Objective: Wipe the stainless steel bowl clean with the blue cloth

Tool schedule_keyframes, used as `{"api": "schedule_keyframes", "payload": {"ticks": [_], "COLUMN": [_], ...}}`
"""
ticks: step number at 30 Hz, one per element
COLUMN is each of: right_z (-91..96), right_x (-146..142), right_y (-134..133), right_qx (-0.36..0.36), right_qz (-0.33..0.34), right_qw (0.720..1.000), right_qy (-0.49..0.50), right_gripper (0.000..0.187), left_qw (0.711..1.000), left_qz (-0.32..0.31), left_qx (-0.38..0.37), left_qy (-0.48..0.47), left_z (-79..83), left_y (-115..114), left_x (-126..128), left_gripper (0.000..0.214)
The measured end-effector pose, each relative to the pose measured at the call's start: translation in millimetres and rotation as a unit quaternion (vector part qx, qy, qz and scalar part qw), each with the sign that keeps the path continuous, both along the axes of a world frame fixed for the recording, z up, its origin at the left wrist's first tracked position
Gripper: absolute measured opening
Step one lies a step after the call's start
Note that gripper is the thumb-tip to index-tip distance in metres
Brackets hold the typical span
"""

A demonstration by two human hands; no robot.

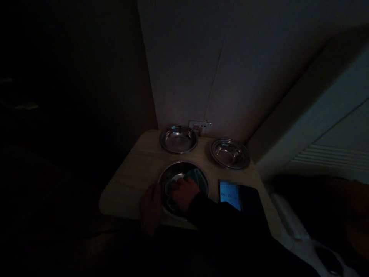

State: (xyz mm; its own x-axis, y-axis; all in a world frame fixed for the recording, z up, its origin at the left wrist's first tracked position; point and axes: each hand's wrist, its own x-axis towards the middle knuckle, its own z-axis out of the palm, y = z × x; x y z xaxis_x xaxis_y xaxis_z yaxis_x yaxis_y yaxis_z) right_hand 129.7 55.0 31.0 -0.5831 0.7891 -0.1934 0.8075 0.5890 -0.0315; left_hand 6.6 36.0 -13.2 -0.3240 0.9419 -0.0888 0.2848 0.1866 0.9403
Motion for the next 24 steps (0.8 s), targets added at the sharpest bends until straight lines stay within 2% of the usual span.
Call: {"api": "schedule_keyframes", "payload": {"ticks": [4, 10, 16, 18, 22, 24], "right_z": [1.1, 2.1, 2.9, 2.8, 1.5, 1.1], "right_x": [-12, -9, -6, -7, -5, -3], "right_y": [10, 5, 18, 21, 16, 18], "right_qx": [0.022, -0.027, 0.006, -0.001, -0.034, -0.031], "right_qz": [-0.059, 0.007, -0.058, -0.051, 0.003, -0.008], "right_qw": [0.998, 1.0, 0.998, 0.999, 0.999, 0.999], "right_qy": [-0.005, -0.003, -0.005, -0.004, 0.01, 0.015], "right_gripper": [0.027, 0.015, 0.025, 0.024, 0.017, 0.02], "left_qw": [1.0, 1.0, 0.999, 0.999, 0.999, 0.999], "left_qz": [0.002, 0.028, 0.026, 0.026, 0.039, 0.043], "left_qx": [0.003, -0.006, 0.015, 0.019, 0.005, 0.001], "left_qy": [0.004, 0.013, 0.022, 0.026, 0.023, 0.017], "left_z": [-1.3, 2.8, 2.8, 2.1, 1.2, 0.8], "left_y": [-1, -1, -3, -2, -2, -3], "left_x": [-1, 4, 6, 6, 7, 8], "left_gripper": [0.04, 0.041, 0.037, 0.037, 0.038, 0.039]}}
